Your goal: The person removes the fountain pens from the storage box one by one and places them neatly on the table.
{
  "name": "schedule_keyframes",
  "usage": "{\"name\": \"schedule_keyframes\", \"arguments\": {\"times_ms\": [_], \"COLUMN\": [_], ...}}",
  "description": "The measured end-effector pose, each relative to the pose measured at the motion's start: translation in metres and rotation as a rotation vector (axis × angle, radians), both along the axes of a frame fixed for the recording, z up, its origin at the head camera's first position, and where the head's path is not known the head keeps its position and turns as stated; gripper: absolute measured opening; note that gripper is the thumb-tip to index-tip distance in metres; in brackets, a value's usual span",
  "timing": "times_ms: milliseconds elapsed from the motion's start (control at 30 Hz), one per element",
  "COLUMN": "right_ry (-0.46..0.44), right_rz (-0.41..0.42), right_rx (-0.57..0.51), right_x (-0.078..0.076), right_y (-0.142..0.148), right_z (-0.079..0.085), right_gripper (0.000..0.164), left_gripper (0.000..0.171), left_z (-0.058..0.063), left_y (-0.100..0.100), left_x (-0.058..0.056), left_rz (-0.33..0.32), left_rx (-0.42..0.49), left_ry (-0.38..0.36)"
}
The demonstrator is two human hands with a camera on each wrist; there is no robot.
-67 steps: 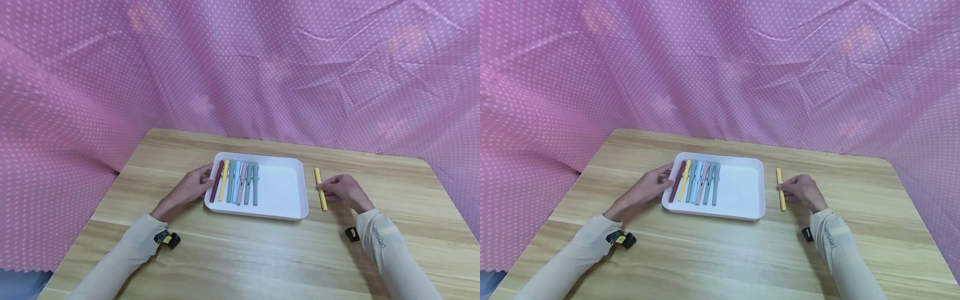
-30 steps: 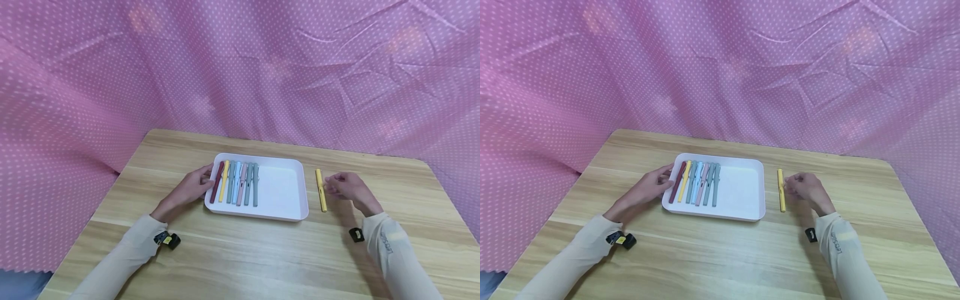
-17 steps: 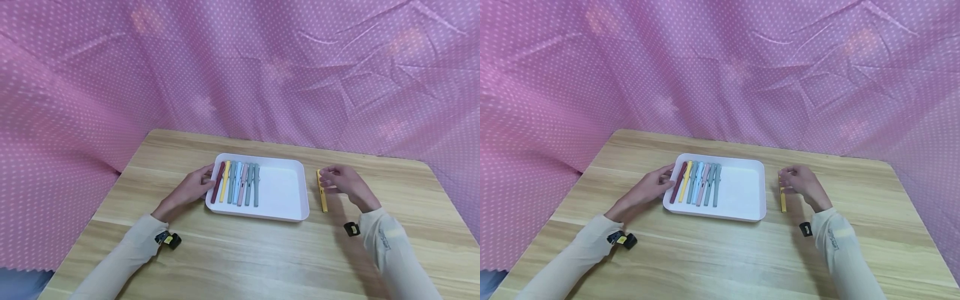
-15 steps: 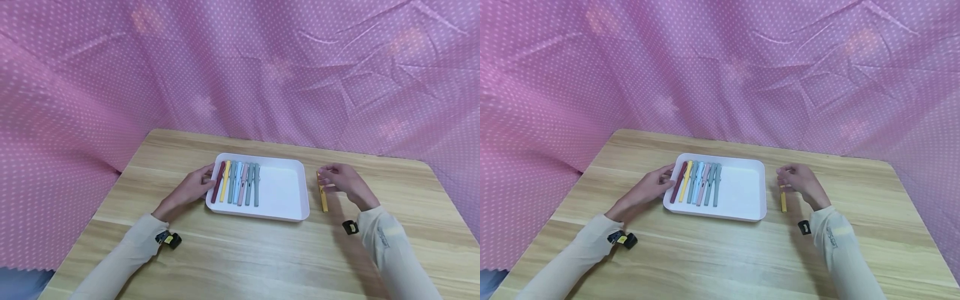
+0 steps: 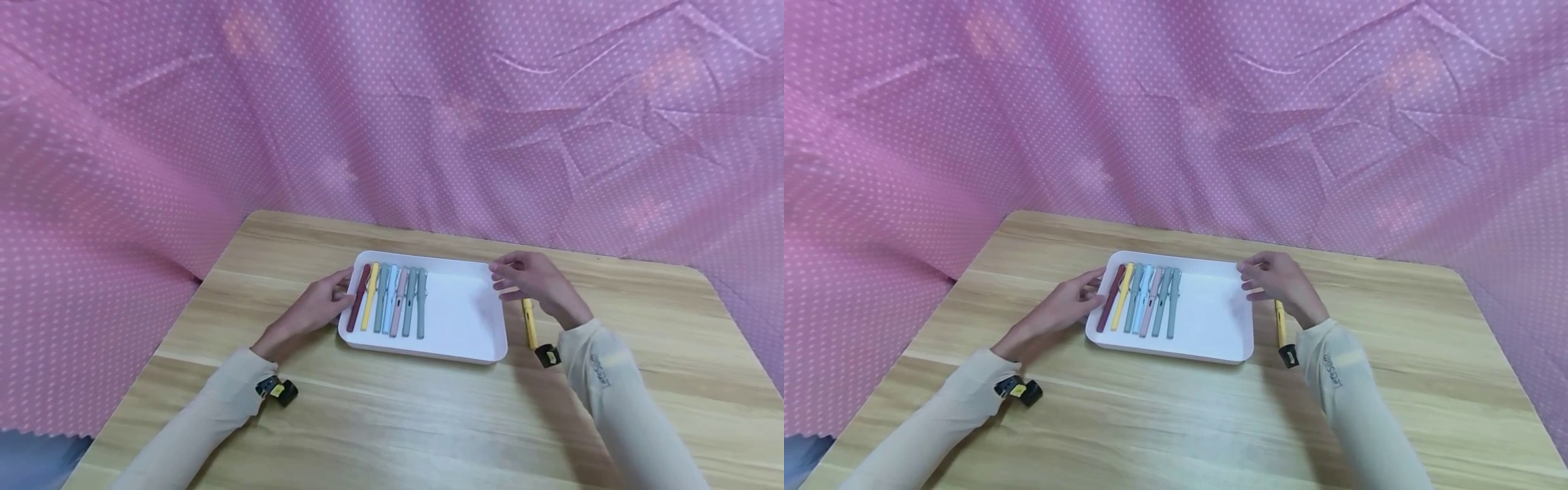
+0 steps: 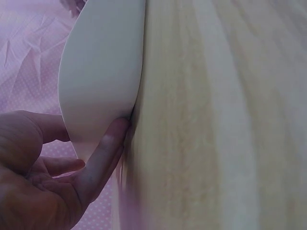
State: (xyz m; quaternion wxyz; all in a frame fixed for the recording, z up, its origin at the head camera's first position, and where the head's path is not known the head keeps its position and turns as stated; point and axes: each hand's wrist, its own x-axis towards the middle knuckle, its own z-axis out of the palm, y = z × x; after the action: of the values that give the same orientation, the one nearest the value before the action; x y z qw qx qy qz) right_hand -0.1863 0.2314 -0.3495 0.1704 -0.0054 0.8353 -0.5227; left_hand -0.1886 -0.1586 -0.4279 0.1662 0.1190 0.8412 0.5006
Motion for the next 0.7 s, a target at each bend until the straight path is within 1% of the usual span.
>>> {"name": "schedule_keyframes", "arguments": {"times_ms": [200, 333, 533, 700], "right_ry": [-0.021, -0.042, -0.058, -0.081], "right_rz": [0.039, 0.045, 0.049, 0.06], "right_rx": [-0.024, -0.015, 0.002, 0.019], "right_x": [-0.008, -0.012, -0.019, -0.026], "right_y": [-0.021, -0.032, -0.046, -0.057], "right_z": [-0.006, -0.01, -0.013, -0.019], "right_gripper": [0.047, 0.047, 0.042, 0.039], "left_gripper": [0.067, 0.067, 0.067, 0.067], "left_z": [0.0, 0.0, 0.0, 0.0], "left_y": [0.0, 0.001, 0.002, 0.001], "left_x": [0.001, 0.0, 0.0, 0.0], "left_rz": [0.0, -0.002, 0.01, 0.015], "left_rx": [0.01, 0.014, 0.0, -0.005], "left_ry": [-0.009, -0.011, -0.007, -0.017]}}
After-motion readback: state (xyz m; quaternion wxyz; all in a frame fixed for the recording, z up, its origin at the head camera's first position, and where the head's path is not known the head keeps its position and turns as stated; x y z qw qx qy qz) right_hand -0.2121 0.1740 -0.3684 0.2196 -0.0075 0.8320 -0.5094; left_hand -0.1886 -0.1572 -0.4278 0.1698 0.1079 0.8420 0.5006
